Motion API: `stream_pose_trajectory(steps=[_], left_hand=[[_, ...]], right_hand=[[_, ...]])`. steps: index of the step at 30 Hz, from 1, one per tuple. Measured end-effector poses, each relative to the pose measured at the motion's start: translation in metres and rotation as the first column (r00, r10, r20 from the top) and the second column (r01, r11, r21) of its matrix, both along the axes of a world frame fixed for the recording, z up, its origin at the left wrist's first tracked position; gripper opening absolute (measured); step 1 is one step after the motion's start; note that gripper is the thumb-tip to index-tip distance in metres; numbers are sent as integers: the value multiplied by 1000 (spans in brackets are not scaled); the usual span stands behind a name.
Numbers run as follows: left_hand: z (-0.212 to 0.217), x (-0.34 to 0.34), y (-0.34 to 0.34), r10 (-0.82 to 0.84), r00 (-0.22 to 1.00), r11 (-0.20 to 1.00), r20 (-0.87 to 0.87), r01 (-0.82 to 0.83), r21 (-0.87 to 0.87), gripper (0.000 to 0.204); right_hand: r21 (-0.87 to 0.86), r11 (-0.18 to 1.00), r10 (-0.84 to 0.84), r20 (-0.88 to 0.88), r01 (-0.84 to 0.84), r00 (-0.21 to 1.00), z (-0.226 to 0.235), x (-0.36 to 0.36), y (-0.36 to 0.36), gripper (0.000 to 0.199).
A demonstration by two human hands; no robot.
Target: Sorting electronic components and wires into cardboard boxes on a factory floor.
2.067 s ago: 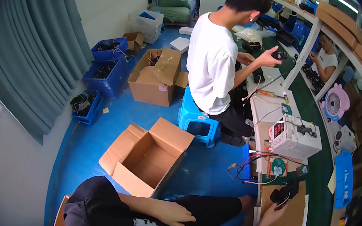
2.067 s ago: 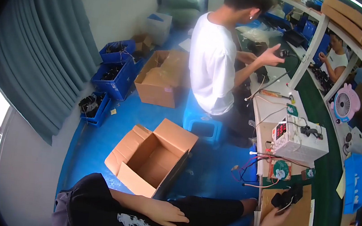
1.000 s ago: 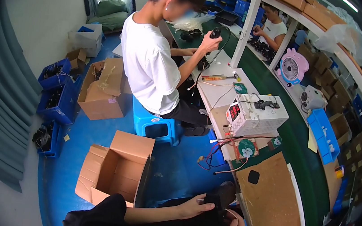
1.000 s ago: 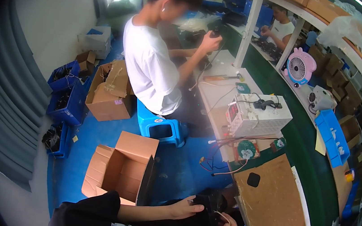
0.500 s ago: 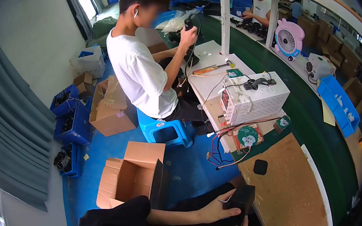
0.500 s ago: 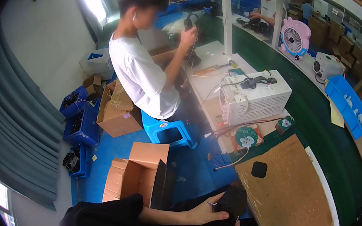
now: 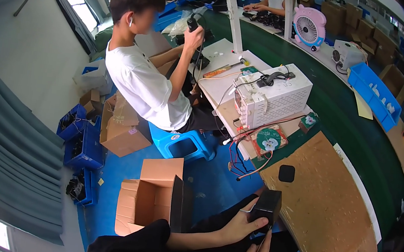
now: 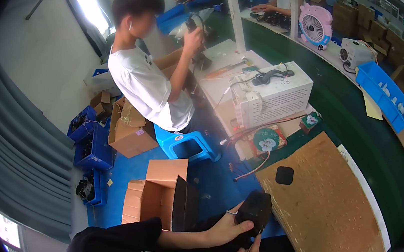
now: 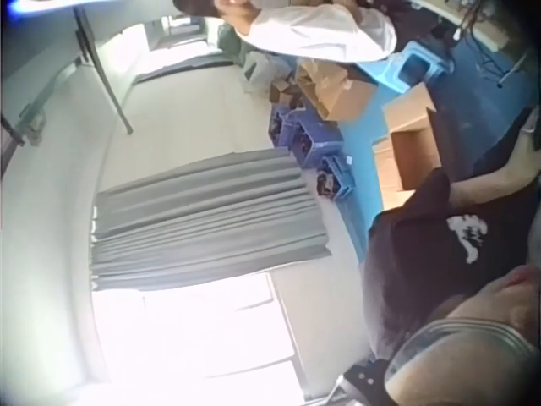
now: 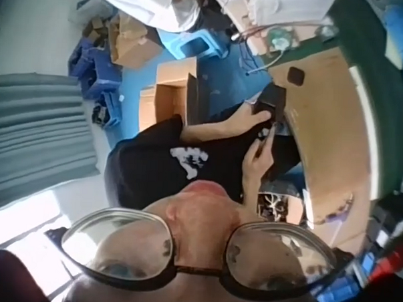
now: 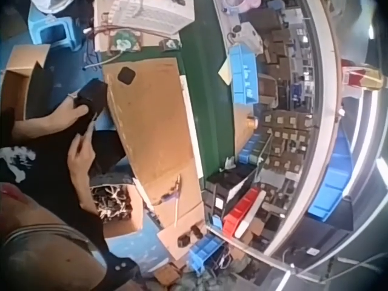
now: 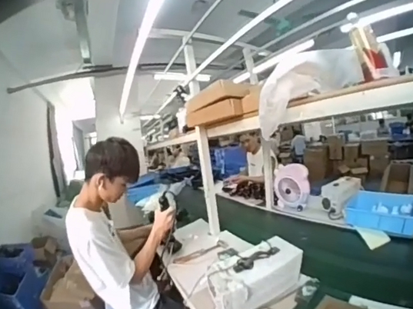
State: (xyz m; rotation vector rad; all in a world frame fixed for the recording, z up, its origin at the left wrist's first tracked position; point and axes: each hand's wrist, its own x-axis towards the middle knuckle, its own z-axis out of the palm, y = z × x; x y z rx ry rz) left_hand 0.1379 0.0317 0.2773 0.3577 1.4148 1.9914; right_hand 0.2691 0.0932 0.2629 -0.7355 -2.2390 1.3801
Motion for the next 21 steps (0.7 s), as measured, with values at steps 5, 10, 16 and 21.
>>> stream_pose_trajectory(steps=[5,10,16,21], left_hand=[[-20,-8,5,-34,982,996,184,19,82,57],[-12,-20,-12,-77,957,976,280,15,218,57],[-25,-29,-14,-121,975,967,184,74,242,69],[-22,-26,-11,-141,982,971,122,114,208,72]], right_hand=[[138,989,-40,-64,48,997,14,-9,4,33],[231,959,165,8,-162,986,21,-5,23,55],[251,909,318,102,-334,943,37,-1,42,52],[424,839,300,160,-340,940,39,6,38,55]])
